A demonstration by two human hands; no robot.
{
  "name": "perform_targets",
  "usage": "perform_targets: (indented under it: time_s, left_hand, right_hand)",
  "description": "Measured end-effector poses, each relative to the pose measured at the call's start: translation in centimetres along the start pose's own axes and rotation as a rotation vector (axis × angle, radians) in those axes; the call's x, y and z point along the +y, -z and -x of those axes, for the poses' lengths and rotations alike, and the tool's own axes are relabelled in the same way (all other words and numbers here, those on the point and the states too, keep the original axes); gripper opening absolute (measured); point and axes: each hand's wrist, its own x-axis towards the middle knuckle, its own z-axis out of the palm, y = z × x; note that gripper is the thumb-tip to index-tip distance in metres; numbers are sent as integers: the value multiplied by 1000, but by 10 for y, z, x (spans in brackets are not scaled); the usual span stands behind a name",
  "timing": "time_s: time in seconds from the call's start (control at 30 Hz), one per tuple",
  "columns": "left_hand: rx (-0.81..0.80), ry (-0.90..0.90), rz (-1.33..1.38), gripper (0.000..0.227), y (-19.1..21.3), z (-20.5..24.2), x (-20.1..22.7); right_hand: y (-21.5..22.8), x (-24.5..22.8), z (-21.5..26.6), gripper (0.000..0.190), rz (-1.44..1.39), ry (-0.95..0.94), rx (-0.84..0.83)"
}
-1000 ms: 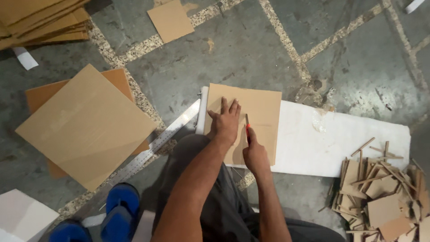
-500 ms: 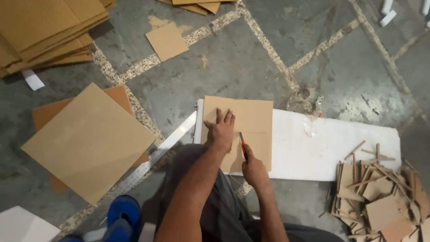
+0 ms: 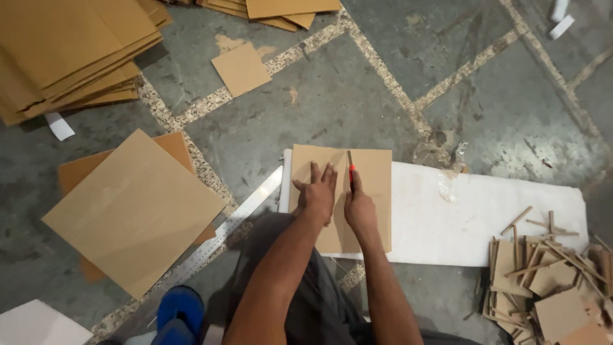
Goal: The person sits on the floor and uses a red utility knife to cut rectangular pieces of cardboard along pre-scored lines. They repeatedly fold the cardboard to separate the cut sections and place the finished pieces into a pile.
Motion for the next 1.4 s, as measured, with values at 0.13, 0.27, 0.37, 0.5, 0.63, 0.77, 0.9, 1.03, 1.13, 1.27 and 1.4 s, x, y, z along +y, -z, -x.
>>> perform_targets:
  time_s: [0.13, 0.27, 0.37, 0.5, 0.63, 0.77, 0.9, 1.03, 1.13, 1.27, 1.4]
  left_hand:
    - [32, 14, -27, 150, -2, 1, 2]
    - [93, 20, -49, 142, -14, -5, 4]
    - [202, 50, -59, 126, -24, -13, 5]
    - [173, 49, -50, 118, -27, -19, 7]
    - [87, 39, -4, 122, -16, -16, 4]
    - [92, 37, 6, 129, -13, -13, 4]
    - [33, 21, -27, 128, -22, -19, 6]
    - [264, 89, 50, 84, -38, -29, 9]
    - [209, 83, 75, 81, -45, -34, 11]
    - [256, 104, 64, 90, -43, -30, 11]
    - [212, 73, 66, 122, -33, -18, 8]
  right_hand:
    - [1, -4, -12, 66, 56, -10, -37]
    - [-1, -4, -15, 66, 69, 6, -42]
    - [4, -10, -21, 65, 75, 94, -6]
    - [25, -39, -34, 61, 123, -9, -130]
    - [54, -76, -30, 66, 70, -205, -258]
    - [72, -91, -12, 69, 49, -212, -268]
    - [76, -92, 7, 66, 24, -182, -264]
    - [71, -82, 29, 66, 19, -237, -299]
    - [65, -66, 48, 63, 13, -228, -300]
    - [54, -42, 72, 59, 9, -183, -280]
    - [42, -18, 89, 58, 117, 58, -149]
